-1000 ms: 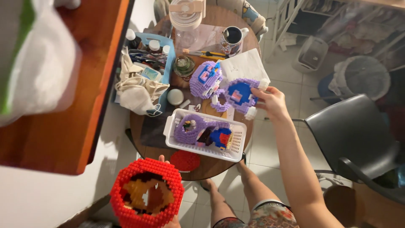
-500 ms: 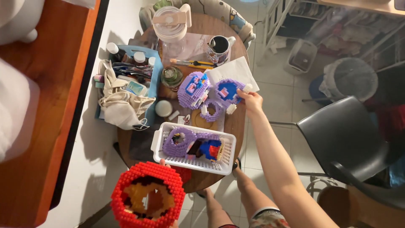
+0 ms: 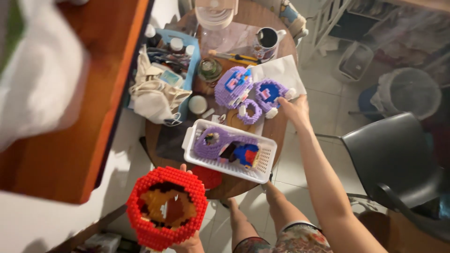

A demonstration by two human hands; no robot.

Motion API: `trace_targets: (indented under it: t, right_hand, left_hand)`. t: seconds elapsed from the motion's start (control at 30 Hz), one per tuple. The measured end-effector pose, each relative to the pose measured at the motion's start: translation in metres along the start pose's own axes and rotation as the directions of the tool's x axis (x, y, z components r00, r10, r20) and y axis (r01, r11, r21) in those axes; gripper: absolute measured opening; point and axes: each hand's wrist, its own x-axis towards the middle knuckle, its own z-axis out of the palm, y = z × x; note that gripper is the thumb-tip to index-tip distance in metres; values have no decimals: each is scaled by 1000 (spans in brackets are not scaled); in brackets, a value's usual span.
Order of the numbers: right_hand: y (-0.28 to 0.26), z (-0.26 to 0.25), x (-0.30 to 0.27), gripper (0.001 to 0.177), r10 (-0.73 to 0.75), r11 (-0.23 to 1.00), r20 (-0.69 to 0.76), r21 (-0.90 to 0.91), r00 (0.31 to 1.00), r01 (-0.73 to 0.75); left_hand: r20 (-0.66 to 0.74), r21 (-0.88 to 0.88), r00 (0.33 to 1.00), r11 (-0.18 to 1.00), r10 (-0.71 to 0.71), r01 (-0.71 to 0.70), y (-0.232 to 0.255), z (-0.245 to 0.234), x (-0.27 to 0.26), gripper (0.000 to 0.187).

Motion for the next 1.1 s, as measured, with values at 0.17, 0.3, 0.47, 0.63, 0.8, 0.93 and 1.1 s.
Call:
trace_targets:
  t: [0.17,0.3,0.47,0.63,0.8,0.93,1.1]
  right_hand:
    - [-124,-40,-159,26,-560,805,-4,233,828,546]
    - [-104,9,-270,34,-753,639,503,407,423,653]
    - [-77,90,-329,93,-676,532,629,56,384,845]
    - [-53,121,-328,75,-418,566,745,-234,520,790]
    - [-86,94,-321,72,-420,672,729,-151,541,725]
    - [-129,59,-322,72,-143,983,785,43,603,177]
    - [-132,36,-312,61,-151,614,945,321,292,-721]
  left_hand:
    - [-17,14,998,998,63,-63,-43,178,84,89]
    - [75,-32,995,998,60,-58,-31,324,77,91]
    - [-13,-23,995,995,95,-96,-4,290,60,90]
    - [68,-67,991,992,115,-110,12,300,42,77]
    - [139,-116,985,989,106,-90,24,320,35,73]
    - [60,-93,995,993,80,-75,27,334,32,69]
    - [69,13,994,996,90,-91,26,331,34,68]
